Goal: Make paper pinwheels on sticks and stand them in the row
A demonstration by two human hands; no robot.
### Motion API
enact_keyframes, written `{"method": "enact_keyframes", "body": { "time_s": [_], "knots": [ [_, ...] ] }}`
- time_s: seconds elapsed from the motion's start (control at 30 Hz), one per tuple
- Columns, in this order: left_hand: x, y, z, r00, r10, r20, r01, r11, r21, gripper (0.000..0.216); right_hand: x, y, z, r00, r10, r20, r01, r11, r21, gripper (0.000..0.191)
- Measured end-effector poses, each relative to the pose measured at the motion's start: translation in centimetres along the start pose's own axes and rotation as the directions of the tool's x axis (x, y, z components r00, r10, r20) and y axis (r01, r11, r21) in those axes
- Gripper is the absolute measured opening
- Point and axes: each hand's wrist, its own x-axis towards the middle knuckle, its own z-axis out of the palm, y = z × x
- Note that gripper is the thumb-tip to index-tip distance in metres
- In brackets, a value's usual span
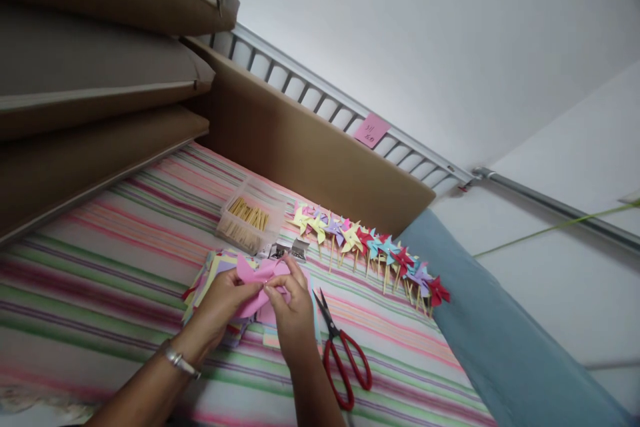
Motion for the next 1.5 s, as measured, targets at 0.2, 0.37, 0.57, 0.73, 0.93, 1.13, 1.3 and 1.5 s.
{"method": "enact_keyframes", "body": {
  "time_s": [0.2, 0.37, 0.57, 0.73, 0.93, 1.13, 1.3, 1.5],
  "knots": [
    [0.14, -0.07, -0.04, 0.999, 0.016, -0.043, -0.015, 1.0, 0.012, 0.026, -0.13, -0.22, -0.24, 0.999, -0.034, 0.028, 0.034, 0.999, -0.004, 0.01],
    [0.13, 0.12, -0.12, 1.0, 0.013, -0.012, -0.013, 1.0, 0.005, 0.026, -0.1, -0.31, -0.47, 0.998, -0.008, 0.061, 0.006, 0.999, 0.035, 0.011],
    [0.0, 0.23, -0.06, 1.0, 0.009, 0.026, -0.009, 1.0, -0.008, 0.025, 0.12, -0.23, -0.47, 0.997, 0.017, 0.069, -0.02, 0.999, 0.047, 0.01],
    [-0.25, 0.28, 0.04, 0.999, 0.017, 0.029, -0.017, 1.0, -0.009, 0.024, 0.02, -0.45, -0.33, 0.996, 0.053, 0.068, -0.057, 0.996, 0.063, 0.011],
    [-0.1, 0.26, -0.02, 1.0, 0.011, 0.021, -0.011, 1.0, 0.003, 0.024, 0.1, -0.36, -0.23, 0.993, 0.097, 0.074, -0.102, 0.992, 0.075, 0.011],
    [-0.12, 0.31, 0.05, 1.0, -0.005, 0.024, 0.005, 1.0, -0.009, 0.026, 0.05, -0.35, -0.26, 0.994, 0.08, 0.073, -0.085, 0.994, 0.062, 0.011],
    [-0.18, 0.29, 0.02, 1.0, 0.004, 0.031, -0.004, 1.0, -0.015, 0.028, -0.02, -0.18, -0.28, 0.994, 0.062, 0.085, -0.069, 0.995, 0.078, 0.01],
    [-0.1, 0.32, 0.02, 1.0, 0.009, 0.018, -0.01, 1.0, 0.014, 0.026, 0.02, -0.18, -0.28, 0.993, 0.07, 0.093, -0.078, 0.993, 0.084, 0.01]
  ]
}}
